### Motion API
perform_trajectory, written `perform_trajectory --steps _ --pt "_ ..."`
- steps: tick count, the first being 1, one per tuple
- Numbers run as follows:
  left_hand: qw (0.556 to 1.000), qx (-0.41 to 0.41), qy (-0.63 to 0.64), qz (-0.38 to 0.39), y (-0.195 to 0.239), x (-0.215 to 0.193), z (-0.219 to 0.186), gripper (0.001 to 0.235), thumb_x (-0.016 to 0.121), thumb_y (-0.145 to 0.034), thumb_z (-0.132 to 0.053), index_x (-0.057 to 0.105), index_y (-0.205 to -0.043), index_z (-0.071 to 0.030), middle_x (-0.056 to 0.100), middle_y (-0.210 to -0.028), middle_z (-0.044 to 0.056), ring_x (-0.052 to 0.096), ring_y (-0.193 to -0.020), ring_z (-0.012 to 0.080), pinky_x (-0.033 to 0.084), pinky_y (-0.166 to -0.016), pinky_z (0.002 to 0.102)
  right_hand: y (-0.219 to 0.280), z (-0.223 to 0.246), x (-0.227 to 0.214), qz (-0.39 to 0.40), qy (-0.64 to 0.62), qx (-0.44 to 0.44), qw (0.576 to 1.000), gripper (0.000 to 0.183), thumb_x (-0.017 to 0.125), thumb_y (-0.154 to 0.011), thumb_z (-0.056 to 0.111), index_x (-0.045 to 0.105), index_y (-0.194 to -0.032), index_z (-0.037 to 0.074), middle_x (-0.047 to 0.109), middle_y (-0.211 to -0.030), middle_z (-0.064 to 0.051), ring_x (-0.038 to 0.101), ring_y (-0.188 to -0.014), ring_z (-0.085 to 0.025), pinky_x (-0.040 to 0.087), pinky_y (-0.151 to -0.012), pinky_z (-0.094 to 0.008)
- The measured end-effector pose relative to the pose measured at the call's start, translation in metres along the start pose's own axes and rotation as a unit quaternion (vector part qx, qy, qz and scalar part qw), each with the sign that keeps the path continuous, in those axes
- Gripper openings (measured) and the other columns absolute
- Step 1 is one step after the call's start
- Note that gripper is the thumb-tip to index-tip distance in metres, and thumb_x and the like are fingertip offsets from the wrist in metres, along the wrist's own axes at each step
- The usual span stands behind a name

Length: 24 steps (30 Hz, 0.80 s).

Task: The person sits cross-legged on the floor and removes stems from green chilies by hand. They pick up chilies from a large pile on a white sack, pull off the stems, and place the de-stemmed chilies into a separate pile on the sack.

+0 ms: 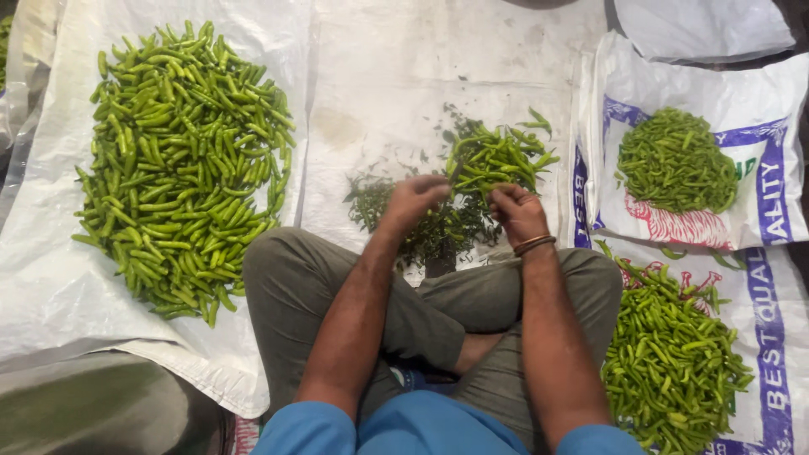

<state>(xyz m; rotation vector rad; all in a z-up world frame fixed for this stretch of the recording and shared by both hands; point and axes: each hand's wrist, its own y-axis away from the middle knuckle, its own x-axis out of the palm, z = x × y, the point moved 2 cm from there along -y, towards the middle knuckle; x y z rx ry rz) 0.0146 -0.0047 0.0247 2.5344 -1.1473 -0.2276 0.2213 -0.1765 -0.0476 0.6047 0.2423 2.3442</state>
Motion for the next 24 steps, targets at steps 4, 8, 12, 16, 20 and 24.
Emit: perform_trajectory --steps 4,8,12,16,20,24 --pt "0.996 0.066 -0.033 0.049 0.011 0.009 -0.009 0.040 0.077 -0.086 -0.027 0.073 -0.121 -0.009 0.078 -0.105 0.012 0.073 -0.084 0.0176 0.059 -0.071 0.036 0.005 -0.012 0.034 0.049 0.062 -0.017 0.997 0.016 0.076 -0.095 0.005 0.071 -0.110 0.001 0.072 -0.089 -0.007 0.067 -0.073 -0.012 0.055 -0.065 -0.025" --pt "0.998 0.023 -0.064 0.008 0.006 -0.007 0.004 0.028 0.074 -0.090 -0.023 0.077 -0.113 -0.007 0.079 -0.100 0.011 0.073 -0.083 0.0189 0.060 -0.075 0.037 0.004 -0.015 0.033 0.103 0.120 -0.008 0.987 0.030 0.075 -0.086 0.002 0.071 -0.115 0.005 0.077 -0.101 -0.005 0.074 -0.087 -0.011 0.063 -0.077 -0.025" --pt "0.954 -0.081 -0.289 -0.012 -0.012 -0.047 0.035 0.022 0.074 -0.090 -0.021 0.078 -0.106 -0.007 0.077 -0.102 0.013 0.074 -0.089 0.0228 0.060 -0.081 0.038 -0.011 0.007 -0.024 -0.170 0.320 -0.034 0.931 0.029 0.078 -0.087 0.006 0.074 -0.116 0.009 0.076 -0.101 -0.008 0.071 -0.083 -0.016 0.058 -0.070 -0.031" --pt "0.871 -0.105 -0.462 -0.127 -0.029 -0.050 0.056 0.020 0.066 -0.097 -0.019 0.078 -0.108 -0.006 0.075 -0.112 0.019 0.070 -0.102 0.0353 0.057 -0.086 0.047 -0.031 0.007 -0.040 -0.231 0.438 -0.123 0.860 0.026 0.079 -0.083 0.006 0.079 -0.109 0.012 0.078 -0.109 -0.006 0.075 -0.098 -0.020 0.060 -0.091 -0.034" --pt "0.886 -0.111 -0.436 -0.111 -0.033 -0.032 0.052 0.025 0.069 -0.094 -0.022 0.074 -0.112 -0.006 0.074 -0.113 0.018 0.071 -0.102 0.0340 0.055 -0.090 0.048 -0.056 -0.011 -0.006 -0.204 0.642 -0.132 0.727 0.020 0.081 -0.086 0.011 0.081 -0.106 0.017 0.069 -0.111 -0.015 0.059 -0.114 -0.033 0.049 -0.101 -0.045" --pt "0.902 -0.109 -0.411 -0.072 -0.016 -0.027 0.034 0.028 0.073 -0.092 -0.027 0.075 -0.113 -0.009 0.075 -0.112 0.015 0.070 -0.104 0.0315 0.053 -0.094 0.047 -0.068 -0.002 0.018 -0.163 0.728 -0.167 0.644 0.022 0.082 -0.082 0.011 0.080 -0.103 0.017 0.068 -0.109 -0.016 0.059 -0.111 -0.035 0.050 -0.096 -0.047"
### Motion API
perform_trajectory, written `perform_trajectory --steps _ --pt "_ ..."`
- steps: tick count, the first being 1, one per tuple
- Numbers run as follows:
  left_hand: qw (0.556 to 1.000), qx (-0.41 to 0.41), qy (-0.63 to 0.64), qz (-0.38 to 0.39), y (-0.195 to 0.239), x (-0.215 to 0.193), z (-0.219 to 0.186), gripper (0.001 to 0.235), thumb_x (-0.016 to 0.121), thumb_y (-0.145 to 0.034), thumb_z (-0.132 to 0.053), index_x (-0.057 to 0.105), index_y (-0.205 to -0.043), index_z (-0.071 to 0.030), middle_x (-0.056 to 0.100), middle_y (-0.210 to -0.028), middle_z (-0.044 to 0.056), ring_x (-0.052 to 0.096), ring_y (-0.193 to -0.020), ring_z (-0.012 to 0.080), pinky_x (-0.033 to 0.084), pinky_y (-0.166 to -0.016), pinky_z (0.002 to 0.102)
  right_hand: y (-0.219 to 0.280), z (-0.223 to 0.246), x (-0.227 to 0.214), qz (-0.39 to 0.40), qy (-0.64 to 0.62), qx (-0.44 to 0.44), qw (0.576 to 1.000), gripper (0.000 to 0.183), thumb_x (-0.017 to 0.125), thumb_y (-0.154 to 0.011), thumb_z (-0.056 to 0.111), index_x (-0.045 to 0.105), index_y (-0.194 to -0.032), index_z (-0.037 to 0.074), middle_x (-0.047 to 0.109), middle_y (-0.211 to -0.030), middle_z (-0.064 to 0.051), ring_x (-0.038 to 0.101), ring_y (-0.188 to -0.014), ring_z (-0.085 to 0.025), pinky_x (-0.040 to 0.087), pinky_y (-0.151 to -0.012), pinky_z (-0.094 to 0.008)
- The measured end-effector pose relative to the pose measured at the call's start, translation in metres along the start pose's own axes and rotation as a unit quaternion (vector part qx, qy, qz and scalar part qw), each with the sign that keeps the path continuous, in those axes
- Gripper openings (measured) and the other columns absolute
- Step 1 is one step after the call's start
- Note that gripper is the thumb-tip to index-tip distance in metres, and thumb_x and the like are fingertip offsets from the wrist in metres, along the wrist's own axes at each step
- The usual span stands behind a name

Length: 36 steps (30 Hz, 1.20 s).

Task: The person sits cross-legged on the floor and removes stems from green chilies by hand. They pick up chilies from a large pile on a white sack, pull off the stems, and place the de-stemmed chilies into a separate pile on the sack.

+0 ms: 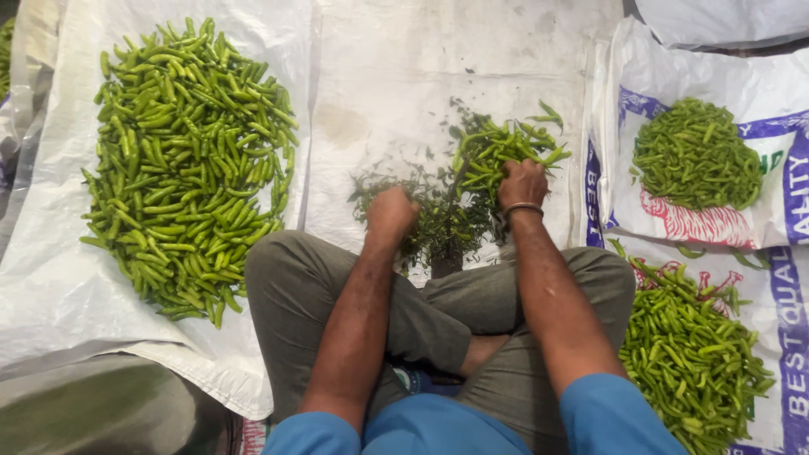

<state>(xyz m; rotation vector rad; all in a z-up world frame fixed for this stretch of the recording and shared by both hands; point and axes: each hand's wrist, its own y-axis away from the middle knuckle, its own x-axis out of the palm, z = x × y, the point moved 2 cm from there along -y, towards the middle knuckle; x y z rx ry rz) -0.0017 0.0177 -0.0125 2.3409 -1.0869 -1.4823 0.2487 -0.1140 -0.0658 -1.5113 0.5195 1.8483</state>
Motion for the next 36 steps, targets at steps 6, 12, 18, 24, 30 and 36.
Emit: perform_trajectory --steps 6,12,18,24,30,36 --pt "0.991 0.017 0.131 0.015 0.015 -0.009 -0.011 0.028 0.073 -0.092 -0.030 0.077 -0.111 -0.010 0.077 -0.110 0.010 0.073 -0.098 0.0245 0.056 -0.093 0.043 0.022 -0.020 -0.055 -0.084 -0.374 0.116 0.917 0.014 0.081 -0.091 0.011 0.070 -0.095 0.004 0.068 -0.087 -0.007 0.064 -0.071 -0.016 0.053 -0.066 -0.031" --pt "0.952 0.065 0.298 0.015 0.013 0.001 -0.022 0.027 0.068 -0.095 -0.028 0.077 -0.112 -0.009 0.076 -0.111 0.010 0.073 -0.096 0.0199 0.059 -0.086 0.039 0.069 0.008 -0.059 0.168 -0.617 0.149 0.754 0.009 0.075 -0.091 0.013 0.072 -0.097 0.009 0.069 -0.078 0.000 0.062 -0.063 -0.007 0.052 -0.055 -0.022" --pt "0.951 0.048 0.304 -0.019 0.001 0.017 -0.015 0.026 0.069 -0.094 -0.026 0.078 -0.110 -0.006 0.080 -0.100 0.014 0.076 -0.085 0.0253 0.061 -0.080 0.038 0.065 0.035 -0.023 0.197 -0.583 0.150 0.774 0.014 0.077 -0.093 0.014 0.066 -0.091 0.005 0.071 -0.078 -0.004 0.066 -0.064 -0.008 0.054 -0.055 -0.022" --pt "0.963 0.170 0.207 -0.039 -0.015 0.041 -0.016 0.023 0.073 -0.090 -0.026 0.079 -0.108 -0.013 0.079 -0.104 0.010 0.075 -0.092 0.0243 0.058 -0.086 0.039 0.060 0.026 -0.012 0.204 -0.559 0.161 0.788 0.014 0.076 -0.093 0.014 0.066 -0.090 0.005 0.072 -0.078 -0.004 0.067 -0.064 -0.009 0.054 -0.055 -0.022" --pt "0.963 0.181 0.189 -0.058 -0.028 0.062 -0.013 0.021 0.071 -0.090 -0.023 0.080 -0.106 -0.013 0.079 -0.101 0.012 0.075 -0.090 0.0253 0.059 -0.086 0.039 0.059 0.021 0.004 0.210 -0.585 0.157 0.767 0.015 0.077 -0.092 0.014 0.065 -0.091 0.004 0.072 -0.078 -0.005 0.068 -0.064 -0.009 0.054 -0.054 -0.023" --pt "0.998 -0.015 0.034 0.049 -0.040 0.087 0.003 0.028 0.068 -0.094 -0.027 0.078 -0.104 -0.003 0.077 -0.101 0.017 0.076 -0.090 0.0299 0.060 -0.081 0.043 0.067 0.015 0.007 0.234 -0.507 0.210 0.802 0.017 0.076 -0.093 0.013 0.069 -0.097 -0.002 0.071 -0.076 -0.008 0.065 -0.060 -0.013 0.053 -0.052 -0.027"
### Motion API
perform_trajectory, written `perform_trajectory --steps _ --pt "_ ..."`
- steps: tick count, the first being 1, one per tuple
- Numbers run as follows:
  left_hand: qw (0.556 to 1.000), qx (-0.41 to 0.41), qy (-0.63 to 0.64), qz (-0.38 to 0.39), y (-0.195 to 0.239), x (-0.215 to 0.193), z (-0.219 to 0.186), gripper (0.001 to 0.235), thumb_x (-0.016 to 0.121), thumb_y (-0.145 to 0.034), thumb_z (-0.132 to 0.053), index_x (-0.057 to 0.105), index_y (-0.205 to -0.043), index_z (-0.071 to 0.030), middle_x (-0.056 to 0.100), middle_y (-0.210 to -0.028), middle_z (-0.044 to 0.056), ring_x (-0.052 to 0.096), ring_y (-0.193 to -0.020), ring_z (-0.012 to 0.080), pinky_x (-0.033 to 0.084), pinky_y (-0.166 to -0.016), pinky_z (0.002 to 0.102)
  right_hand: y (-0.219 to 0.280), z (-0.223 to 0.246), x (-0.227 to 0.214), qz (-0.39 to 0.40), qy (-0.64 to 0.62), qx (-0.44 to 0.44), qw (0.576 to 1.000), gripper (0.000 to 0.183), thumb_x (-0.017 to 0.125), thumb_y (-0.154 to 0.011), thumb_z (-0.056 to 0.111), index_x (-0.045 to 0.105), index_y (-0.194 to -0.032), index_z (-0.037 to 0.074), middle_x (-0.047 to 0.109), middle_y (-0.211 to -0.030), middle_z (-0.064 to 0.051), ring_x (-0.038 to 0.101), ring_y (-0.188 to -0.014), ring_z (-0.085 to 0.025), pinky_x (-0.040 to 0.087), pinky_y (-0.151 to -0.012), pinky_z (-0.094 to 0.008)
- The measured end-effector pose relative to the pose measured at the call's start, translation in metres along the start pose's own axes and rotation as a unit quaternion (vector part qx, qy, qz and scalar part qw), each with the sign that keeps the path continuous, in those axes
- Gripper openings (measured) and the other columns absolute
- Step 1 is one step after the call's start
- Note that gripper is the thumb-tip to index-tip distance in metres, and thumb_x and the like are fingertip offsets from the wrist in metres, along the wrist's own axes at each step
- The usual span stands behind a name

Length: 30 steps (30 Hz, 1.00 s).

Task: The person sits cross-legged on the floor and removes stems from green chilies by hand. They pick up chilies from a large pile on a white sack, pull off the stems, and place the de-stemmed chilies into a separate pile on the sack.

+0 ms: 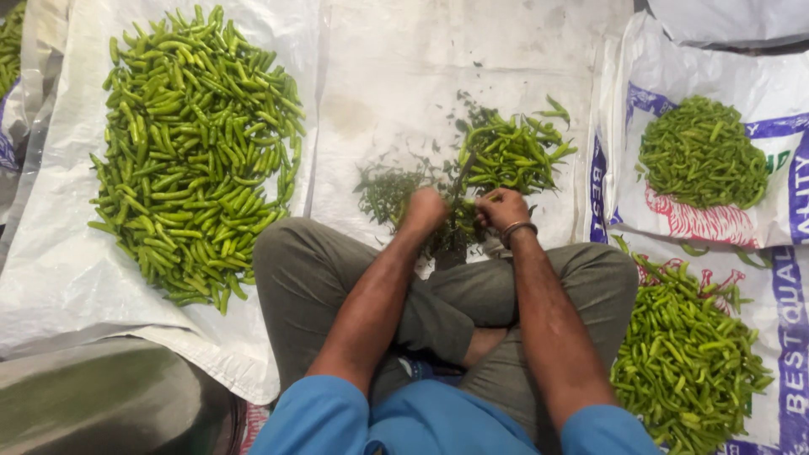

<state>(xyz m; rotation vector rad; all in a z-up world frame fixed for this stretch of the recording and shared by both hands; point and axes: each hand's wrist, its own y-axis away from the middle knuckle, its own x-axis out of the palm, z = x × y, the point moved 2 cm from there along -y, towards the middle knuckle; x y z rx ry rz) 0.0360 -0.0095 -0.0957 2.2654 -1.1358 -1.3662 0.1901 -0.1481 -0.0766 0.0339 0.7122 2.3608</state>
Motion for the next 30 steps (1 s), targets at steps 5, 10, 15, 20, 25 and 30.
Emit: perform_trajectory --steps 5,10,15,20,25,30 --pt "0.962 0.217 0.167 0.012 0.020 -0.026 -0.006 0.034 0.080 -0.083 -0.019 0.075 -0.114 -0.005 0.077 -0.104 0.015 0.073 -0.093 0.0274 0.058 -0.082 0.041 0.016 0.025 0.003 0.120 -0.078 -0.080 0.986 0.020 0.074 -0.091 0.014 0.067 -0.108 0.004 0.073 -0.082 -0.007 0.068 -0.067 -0.012 0.056 -0.058 -0.027" --pt "0.938 0.179 0.293 0.040 0.051 -0.054 -0.021 0.029 0.074 -0.087 -0.014 0.077 -0.115 -0.007 0.079 -0.103 0.011 0.074 -0.084 0.0186 0.062 -0.073 0.036 0.023 0.032 0.007 0.098 -0.097 -0.107 0.985 0.022 0.072 -0.095 0.014 0.067 -0.112 0.002 0.072 -0.088 -0.007 0.069 -0.073 -0.013 0.058 -0.064 -0.028" --pt "0.940 0.181 0.287 0.027 0.058 -0.055 -0.023 0.030 0.073 -0.087 -0.013 0.076 -0.116 -0.006 0.080 -0.101 0.012 0.074 -0.082 0.0166 0.060 -0.074 0.032 0.010 0.003 0.008 0.109 -0.091 -0.112 0.984 0.025 0.074 -0.094 0.011 0.071 -0.115 -0.001 0.073 -0.088 -0.007 0.068 -0.074 -0.012 0.056 -0.066 -0.026" --pt "0.941 0.162 0.297 0.022 0.048 -0.049 -0.018 0.024 0.071 -0.092 -0.014 0.076 -0.114 -0.005 0.076 -0.087 0.008 0.071 -0.073 0.0148 0.057 -0.065 0.030 -0.007 -0.011 0.018 0.074 -0.036 -0.170 0.982 0.022 0.075 -0.093 0.009 0.072 -0.113 -0.001 0.075 -0.093 -0.003 0.068 -0.081 -0.007 0.056 -0.072 -0.022" --pt "0.919 0.123 0.371 0.054 0.035 -0.041 -0.013 0.019 0.068 -0.093 -0.013 0.073 -0.109 -0.003 0.069 -0.074 0.007 0.061 -0.059 0.0128 0.049 -0.052 0.029 -0.008 -0.003 0.015 0.064 0.018 -0.186 0.980 0.018 0.075 -0.094 0.011 0.074 -0.108 0.000 0.076 -0.096 -0.002 0.069 -0.085 -0.007 0.056 -0.076 -0.022" --pt "0.924 0.083 0.369 0.052 0.013 -0.018 -0.008 0.012 0.068 -0.093 -0.012 0.072 -0.098 -0.002 0.067 -0.069 0.007 0.060 -0.055 0.0134 0.048 -0.049 0.029 -0.014 -0.009 0.022 0.015 0.136 -0.141 0.981 0.019 0.073 -0.096 0.019 0.073 -0.106 0.002 0.074 -0.093 -0.005 0.067 -0.082 -0.013 0.054 -0.075 -0.030"
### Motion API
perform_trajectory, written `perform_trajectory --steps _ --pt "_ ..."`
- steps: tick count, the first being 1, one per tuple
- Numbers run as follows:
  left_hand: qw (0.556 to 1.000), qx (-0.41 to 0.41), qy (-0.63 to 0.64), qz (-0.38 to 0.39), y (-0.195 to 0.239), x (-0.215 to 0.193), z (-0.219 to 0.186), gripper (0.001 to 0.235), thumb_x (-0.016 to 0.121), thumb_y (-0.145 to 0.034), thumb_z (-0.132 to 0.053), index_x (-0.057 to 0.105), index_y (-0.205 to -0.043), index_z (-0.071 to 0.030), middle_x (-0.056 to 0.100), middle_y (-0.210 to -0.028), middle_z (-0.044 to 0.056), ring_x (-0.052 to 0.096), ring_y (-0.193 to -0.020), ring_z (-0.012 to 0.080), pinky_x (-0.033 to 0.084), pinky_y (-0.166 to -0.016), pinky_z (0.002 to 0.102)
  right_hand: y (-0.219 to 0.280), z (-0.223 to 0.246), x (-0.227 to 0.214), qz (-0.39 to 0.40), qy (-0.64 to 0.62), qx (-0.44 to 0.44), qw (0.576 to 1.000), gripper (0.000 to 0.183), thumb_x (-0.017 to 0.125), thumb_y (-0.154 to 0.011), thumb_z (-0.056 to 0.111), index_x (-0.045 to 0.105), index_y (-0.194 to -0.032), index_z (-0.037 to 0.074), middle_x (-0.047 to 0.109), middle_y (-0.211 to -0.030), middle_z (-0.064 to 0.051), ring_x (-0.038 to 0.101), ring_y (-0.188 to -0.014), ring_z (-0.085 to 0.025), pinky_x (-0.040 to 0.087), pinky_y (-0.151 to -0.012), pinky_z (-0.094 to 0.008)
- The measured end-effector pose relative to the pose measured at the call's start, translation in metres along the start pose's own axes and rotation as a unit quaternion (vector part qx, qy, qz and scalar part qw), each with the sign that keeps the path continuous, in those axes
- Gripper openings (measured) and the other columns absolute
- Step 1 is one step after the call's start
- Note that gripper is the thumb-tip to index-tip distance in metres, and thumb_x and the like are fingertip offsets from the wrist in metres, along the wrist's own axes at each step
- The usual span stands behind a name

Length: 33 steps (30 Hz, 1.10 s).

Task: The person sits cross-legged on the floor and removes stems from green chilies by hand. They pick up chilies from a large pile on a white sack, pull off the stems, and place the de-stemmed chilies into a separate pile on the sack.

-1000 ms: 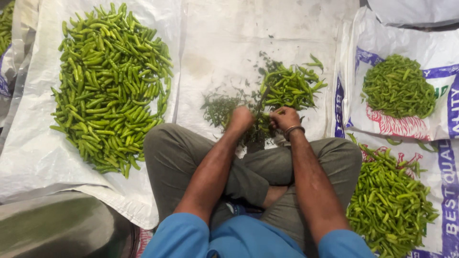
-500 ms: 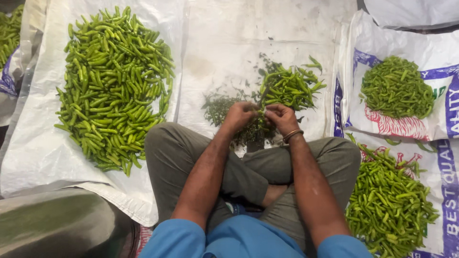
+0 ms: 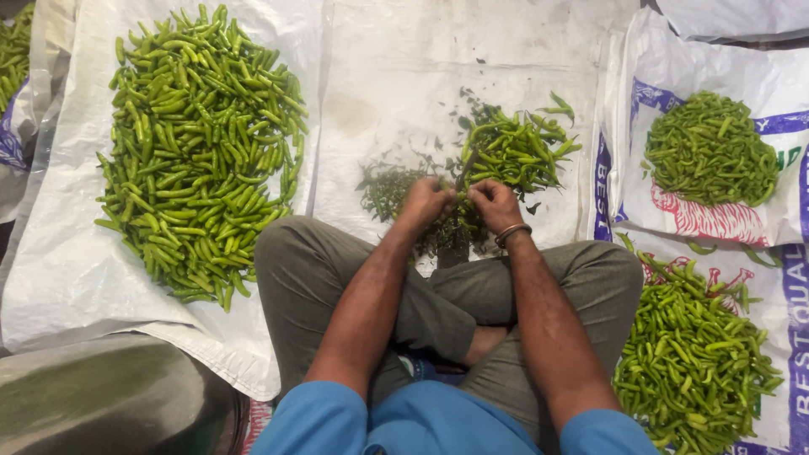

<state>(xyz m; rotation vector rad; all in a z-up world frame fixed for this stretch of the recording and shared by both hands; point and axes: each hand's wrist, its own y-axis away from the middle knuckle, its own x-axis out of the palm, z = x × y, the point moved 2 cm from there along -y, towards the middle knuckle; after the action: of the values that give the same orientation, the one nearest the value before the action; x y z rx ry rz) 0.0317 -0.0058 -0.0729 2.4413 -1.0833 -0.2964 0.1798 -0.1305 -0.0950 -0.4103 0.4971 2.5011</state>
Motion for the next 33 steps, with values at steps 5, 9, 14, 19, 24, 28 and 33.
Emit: perform_trajectory --steps 5,9,14,19,24,28,33 --pt "0.991 -0.071 -0.062 -0.092 0.003 -0.014 -0.005 0.022 0.062 -0.099 -0.016 0.069 -0.085 0.000 0.067 -0.071 0.008 0.059 -0.059 0.0165 0.046 -0.049 0.031 0.000 -0.029 -0.033 -0.045 -0.080 0.115 0.989 0.016 0.070 -0.102 0.022 0.066 -0.100 0.007 0.065 -0.094 -0.006 0.061 -0.081 -0.016 0.053 -0.068 -0.034" --pt "0.846 0.151 0.349 -0.374 0.028 -0.083 -0.049 0.029 0.063 -0.100 -0.028 0.066 -0.111 -0.001 0.063 -0.081 0.005 0.053 -0.062 0.0114 0.043 -0.047 0.025 -0.017 -0.053 -0.120 -0.248 -0.546 0.016 0.800 0.018 0.069 -0.099 0.024 0.073 -0.112 0.013 0.074 -0.093 -0.006 0.063 -0.077 -0.013 0.048 -0.064 -0.029" --pt "0.874 0.033 0.332 -0.354 0.047 -0.067 -0.077 0.038 0.053 -0.099 -0.034 0.059 -0.123 -0.005 0.065 -0.091 0.007 0.055 -0.062 0.0097 0.046 -0.045 0.023 -0.053 -0.048 -0.114 -0.288 -0.020 -0.075 0.955 0.017 0.078 -0.087 0.022 0.080 -0.103 0.015 0.078 -0.095 -0.003 0.072 -0.084 -0.017 0.058 -0.077 -0.035" --pt "0.916 0.056 0.263 -0.296 0.046 -0.045 -0.063 0.038 0.058 -0.099 -0.033 0.062 -0.120 -0.002 0.064 -0.088 0.008 0.051 -0.061 0.0106 0.044 -0.046 0.024 -0.066 -0.036 -0.102 -0.341 0.276 -0.018 0.898 0.015 0.078 -0.086 0.021 0.081 -0.099 0.015 0.072 -0.104 -0.017 0.066 -0.096 -0.037 0.054 -0.087 -0.046" --pt "0.932 0.044 0.220 -0.286 0.035 -0.045 -0.065 0.029 0.061 -0.098 -0.030 0.068 -0.105 -0.003 0.064 -0.080 0.006 0.052 -0.059 0.0108 0.043 -0.048 0.025 -0.088 -0.025 -0.118 -0.255 0.343 -0.038 0.903 0.014 0.081 -0.081 0.021 0.079 -0.090 0.011 0.068 -0.102 -0.019 0.061 -0.100 -0.040 0.051 -0.088 -0.049" --pt "0.953 0.041 0.143 -0.263 0.032 -0.039 -0.058 0.028 0.059 -0.100 -0.031 0.067 -0.099 -0.005 0.065 -0.079 0.003 0.056 -0.062 0.0095 0.049 -0.051 0.024 -0.072 -0.028 -0.133 -0.237 -0.100 -0.007 0.966 0.013 0.076 -0.095 0.018 0.073 -0.104 0.010 0.069 -0.101 -0.009 0.060 -0.082 -0.023 0.047 -0.072 -0.038" --pt "0.961 0.016 0.133 -0.243 0.018 -0.038 -0.037 0.024 0.064 -0.096 -0.030 0.072 -0.105 -0.008 0.068 -0.081 0.005 0.057 -0.061 0.0110 0.049 -0.051 0.025 -0.007 0.005 -0.133 -0.043 -0.537 -0.052 0.841 0.009 0.069 -0.107 0.014 0.065 -0.112 0.007 0.067 -0.090 -0.007 0.064 -0.073 -0.014 0.054 -0.063 -0.027"
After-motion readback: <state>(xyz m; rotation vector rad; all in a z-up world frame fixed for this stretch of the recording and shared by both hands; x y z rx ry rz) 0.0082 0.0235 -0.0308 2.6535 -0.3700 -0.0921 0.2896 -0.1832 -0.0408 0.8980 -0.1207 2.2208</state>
